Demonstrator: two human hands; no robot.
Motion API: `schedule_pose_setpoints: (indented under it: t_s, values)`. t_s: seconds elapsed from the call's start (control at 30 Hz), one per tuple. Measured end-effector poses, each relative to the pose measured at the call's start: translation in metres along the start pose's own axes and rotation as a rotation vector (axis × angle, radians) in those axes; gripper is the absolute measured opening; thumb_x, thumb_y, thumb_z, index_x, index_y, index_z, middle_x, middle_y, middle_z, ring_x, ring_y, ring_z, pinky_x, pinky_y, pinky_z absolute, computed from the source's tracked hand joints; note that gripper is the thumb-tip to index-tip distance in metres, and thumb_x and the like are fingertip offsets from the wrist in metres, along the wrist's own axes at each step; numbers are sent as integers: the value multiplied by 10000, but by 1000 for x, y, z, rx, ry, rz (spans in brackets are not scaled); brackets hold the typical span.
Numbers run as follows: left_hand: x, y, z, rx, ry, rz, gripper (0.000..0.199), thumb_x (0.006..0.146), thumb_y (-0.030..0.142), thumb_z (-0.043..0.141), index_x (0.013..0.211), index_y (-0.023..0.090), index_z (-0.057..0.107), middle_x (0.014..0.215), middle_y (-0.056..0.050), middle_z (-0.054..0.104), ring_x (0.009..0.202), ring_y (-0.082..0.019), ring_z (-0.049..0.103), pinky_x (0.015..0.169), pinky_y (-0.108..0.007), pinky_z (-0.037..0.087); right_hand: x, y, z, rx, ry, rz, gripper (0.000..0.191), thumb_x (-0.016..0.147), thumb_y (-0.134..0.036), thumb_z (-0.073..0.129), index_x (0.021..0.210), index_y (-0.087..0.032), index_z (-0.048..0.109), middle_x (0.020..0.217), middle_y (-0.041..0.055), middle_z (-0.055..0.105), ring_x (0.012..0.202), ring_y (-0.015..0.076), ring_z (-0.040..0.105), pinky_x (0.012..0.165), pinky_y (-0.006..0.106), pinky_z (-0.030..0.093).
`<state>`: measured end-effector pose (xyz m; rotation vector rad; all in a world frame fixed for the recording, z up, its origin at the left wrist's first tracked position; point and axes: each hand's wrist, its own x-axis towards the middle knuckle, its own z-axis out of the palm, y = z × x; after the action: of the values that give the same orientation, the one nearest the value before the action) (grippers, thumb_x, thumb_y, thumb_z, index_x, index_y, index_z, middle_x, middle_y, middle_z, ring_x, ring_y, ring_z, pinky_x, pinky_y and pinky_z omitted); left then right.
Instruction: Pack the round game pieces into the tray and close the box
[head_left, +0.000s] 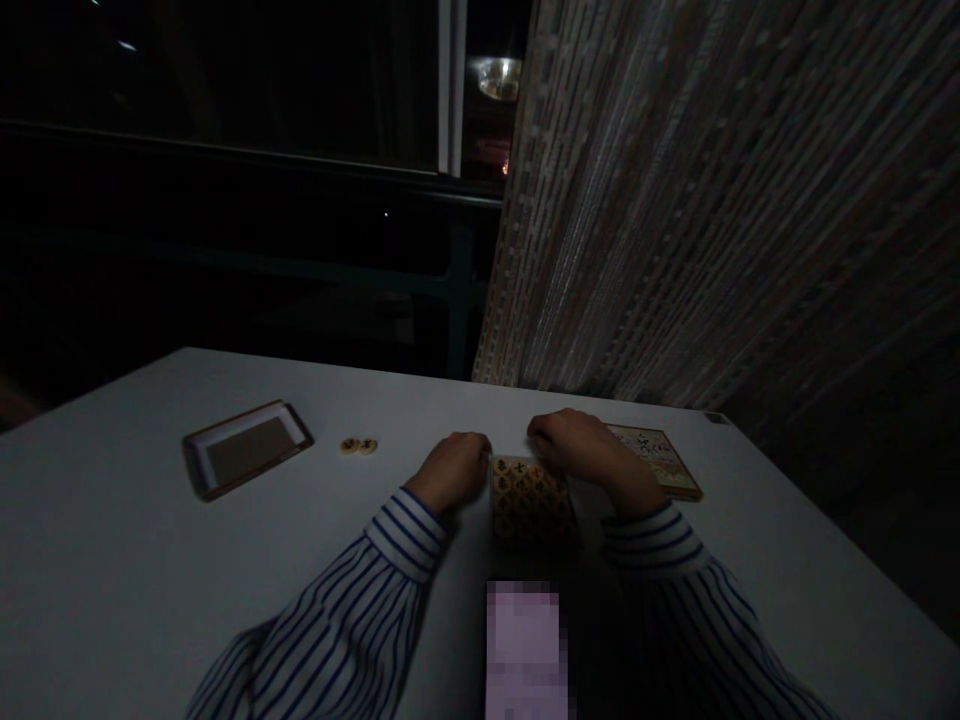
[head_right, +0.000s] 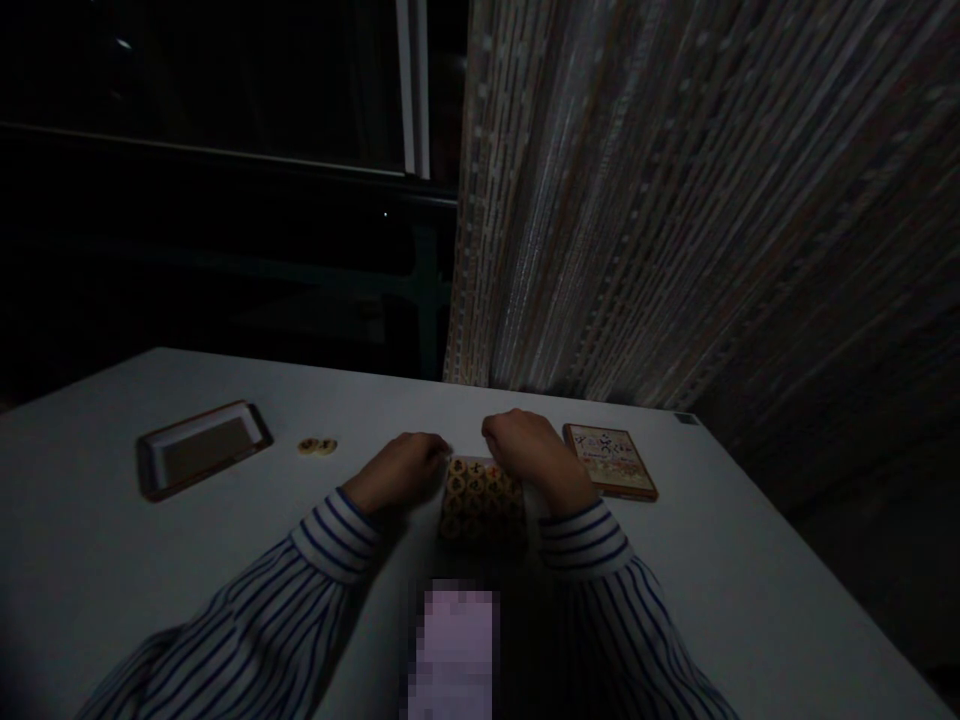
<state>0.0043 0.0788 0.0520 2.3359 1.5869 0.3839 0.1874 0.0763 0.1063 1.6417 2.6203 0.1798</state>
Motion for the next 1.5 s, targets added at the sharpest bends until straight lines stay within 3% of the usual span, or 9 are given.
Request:
schedule_pose_setpoints:
  t_s: [0.1,0.43,0.8,1.1,1.27,1.5]
  values:
    - [-1,1,-3,4,24,49,275,824,195,398,925,152,650,926,-119,677,882,-207,619,757,-278,434,0,0,-3,-2,56,-11,258,872,-261,375,904,-194,622,894,69,669,831,195,604,634,267,353]
    - [-2,6,-12,16,107,24,266,846,245,397,909,177,646,919,-95,681,871,-205,617,737,-275,419,-4,-7,-18,38,194,8,272,902,-263,358,925,-191,619,905,60,666,858,172,593,698,252,362]
    - [-4,3,-27,-25,168,20,258,841,265,406,872,172,644,875,-88,684,824,-191,621,711,-262,414,-9,-15,-29,65,230,73,384,937,-353,264,972,-174,603,932,88,658,894,194,592,755,277,381]
    - [-16,-1,-23,-66,258,22,252,841,289,401,846,175,627,825,-67,679,772,-181,617,671,-255,416,-12,-17,-31,118,271,57,388,940,-342,250,972,-168,596,952,105,652,913,204,588,770,291,383]
    - [-38,-16,-20,-115,335,-62,266,846,324,386,848,172,605,816,-58,664,750,-175,602,679,-264,426,-12,-17,-32,131,278,58,373,936,-328,268,965,-170,605,955,97,653,915,204,586,754,286,387]
    - [-69,-55,-22,-112,439,-197,303,822,374,416,920,156,602,896,-82,656,826,-200,594,754,-310,448,-10,-25,-30,177,314,26,338,919,-322,319,977,-185,623,945,76,657,901,181,583,762,260,377]
